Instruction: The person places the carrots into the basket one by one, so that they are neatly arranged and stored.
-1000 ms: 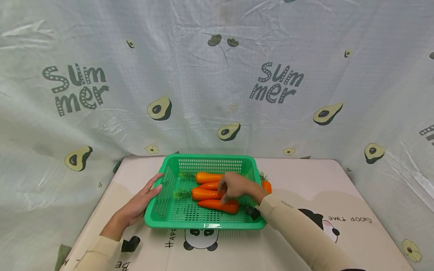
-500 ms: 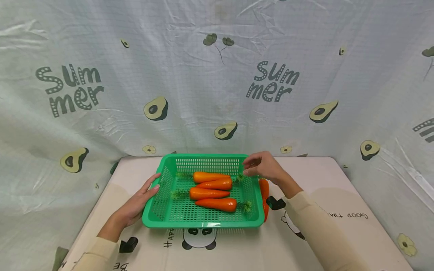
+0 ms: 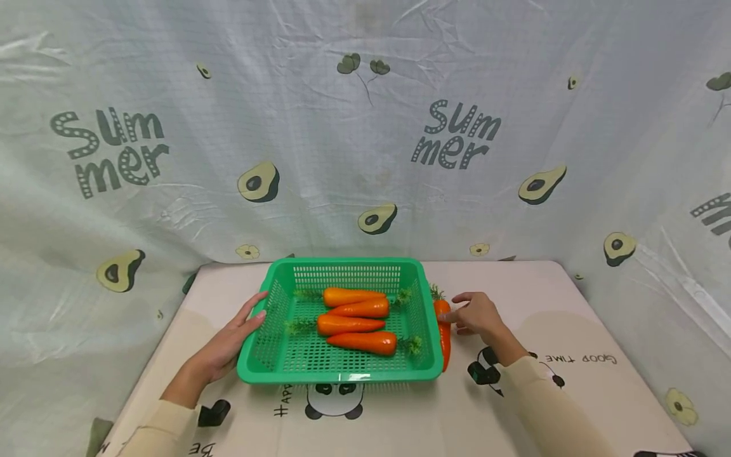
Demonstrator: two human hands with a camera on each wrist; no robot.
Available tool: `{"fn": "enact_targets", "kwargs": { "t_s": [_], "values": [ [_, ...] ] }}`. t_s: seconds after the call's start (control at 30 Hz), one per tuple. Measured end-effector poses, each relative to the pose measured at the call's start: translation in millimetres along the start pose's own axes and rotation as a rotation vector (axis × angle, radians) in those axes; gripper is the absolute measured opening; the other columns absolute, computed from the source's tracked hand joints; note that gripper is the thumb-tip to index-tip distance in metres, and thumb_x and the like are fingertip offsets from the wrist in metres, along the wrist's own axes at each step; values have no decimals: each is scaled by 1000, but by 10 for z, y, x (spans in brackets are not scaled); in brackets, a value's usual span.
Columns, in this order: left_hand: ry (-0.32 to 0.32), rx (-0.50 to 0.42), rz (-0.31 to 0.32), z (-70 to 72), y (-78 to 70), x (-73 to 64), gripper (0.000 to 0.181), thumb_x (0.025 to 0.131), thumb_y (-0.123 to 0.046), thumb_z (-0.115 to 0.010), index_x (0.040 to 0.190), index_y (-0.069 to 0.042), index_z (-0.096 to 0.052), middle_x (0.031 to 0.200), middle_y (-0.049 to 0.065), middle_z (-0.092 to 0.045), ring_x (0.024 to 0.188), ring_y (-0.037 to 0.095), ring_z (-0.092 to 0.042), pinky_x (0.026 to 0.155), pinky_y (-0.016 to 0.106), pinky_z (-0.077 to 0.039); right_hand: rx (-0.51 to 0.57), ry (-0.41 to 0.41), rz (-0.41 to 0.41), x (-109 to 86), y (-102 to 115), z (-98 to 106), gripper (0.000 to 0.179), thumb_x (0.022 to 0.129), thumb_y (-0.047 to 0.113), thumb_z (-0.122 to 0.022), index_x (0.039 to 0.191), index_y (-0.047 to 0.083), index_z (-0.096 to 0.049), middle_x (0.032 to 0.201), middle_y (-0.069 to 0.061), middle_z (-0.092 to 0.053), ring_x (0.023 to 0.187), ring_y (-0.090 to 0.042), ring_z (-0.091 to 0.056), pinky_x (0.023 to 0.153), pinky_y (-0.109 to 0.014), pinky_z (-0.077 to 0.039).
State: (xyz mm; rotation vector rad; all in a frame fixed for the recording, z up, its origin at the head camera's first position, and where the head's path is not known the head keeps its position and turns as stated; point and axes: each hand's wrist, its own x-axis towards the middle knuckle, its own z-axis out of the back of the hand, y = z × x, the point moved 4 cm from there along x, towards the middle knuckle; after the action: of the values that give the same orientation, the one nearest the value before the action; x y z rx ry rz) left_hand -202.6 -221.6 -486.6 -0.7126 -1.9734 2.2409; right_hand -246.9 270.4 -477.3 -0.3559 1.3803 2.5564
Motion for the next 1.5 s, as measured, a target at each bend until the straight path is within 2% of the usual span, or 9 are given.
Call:
{"fn": "enact_targets", "kwargs": {
  "t_s": [0.13,0.33,0.53,0.83,1.1,1.5],
  "values": [
    [4,5,0,-7,5,18,69,113,-49,-37,168,-37,3,171,22,-10,143,36,-42,104,37,-49,-56,-7,-50,-17,-115,-122,64,86,17,-83,139,-6,-55,103,-21,-68,70,-24,-68,66,-34,-60],
    [-18,-6,25,-20,42,25,68,112,-51,-38,167,-39,0,171,21,-14,142,35,-43,103,37,-49,-109,-22,-22,-17,-109,-204,58,85,12,-75,137,-8,-57,111,-24,-68,74,-24,-65,64,-33,-56],
    [-24,-22,21,-28,28,27,68,112,-51,-39,167,-39,-1,169,22,-18,140,36,-46,101,39,-51,-61,-13,-25,-29,-101,-190,58,84,11,-75,136,-8,-58,106,-22,-68,73,-24,-65,65,-34,-58],
    [-32,-10,18,-6,21,-12,67,112,-49,-38,167,-39,-1,171,21,-13,137,33,-47,100,38,-52,39,20,-35,-23,-42,-111,65,84,12,-80,140,-6,-54,117,-27,-67,77,-24,-71,73,-41,-63],
    [-17,-19,11,12,13,2,67,112,-50,-37,167,-39,0,171,20,-13,138,31,-46,100,37,-51,94,17,-19,-28,61,-1,71,85,14,-81,145,-7,-50,128,-32,-62,81,-26,-72,74,-43,-64],
    [-27,-34,30,7,22,-2,66,112,-51,-37,167,-40,-1,170,19,-13,138,33,-45,101,38,-49,145,36,31,-71,246,137,71,87,12,-80,149,-5,-48,129,-33,-63,80,-25,-73,74,-44,-64]
  ]
}}
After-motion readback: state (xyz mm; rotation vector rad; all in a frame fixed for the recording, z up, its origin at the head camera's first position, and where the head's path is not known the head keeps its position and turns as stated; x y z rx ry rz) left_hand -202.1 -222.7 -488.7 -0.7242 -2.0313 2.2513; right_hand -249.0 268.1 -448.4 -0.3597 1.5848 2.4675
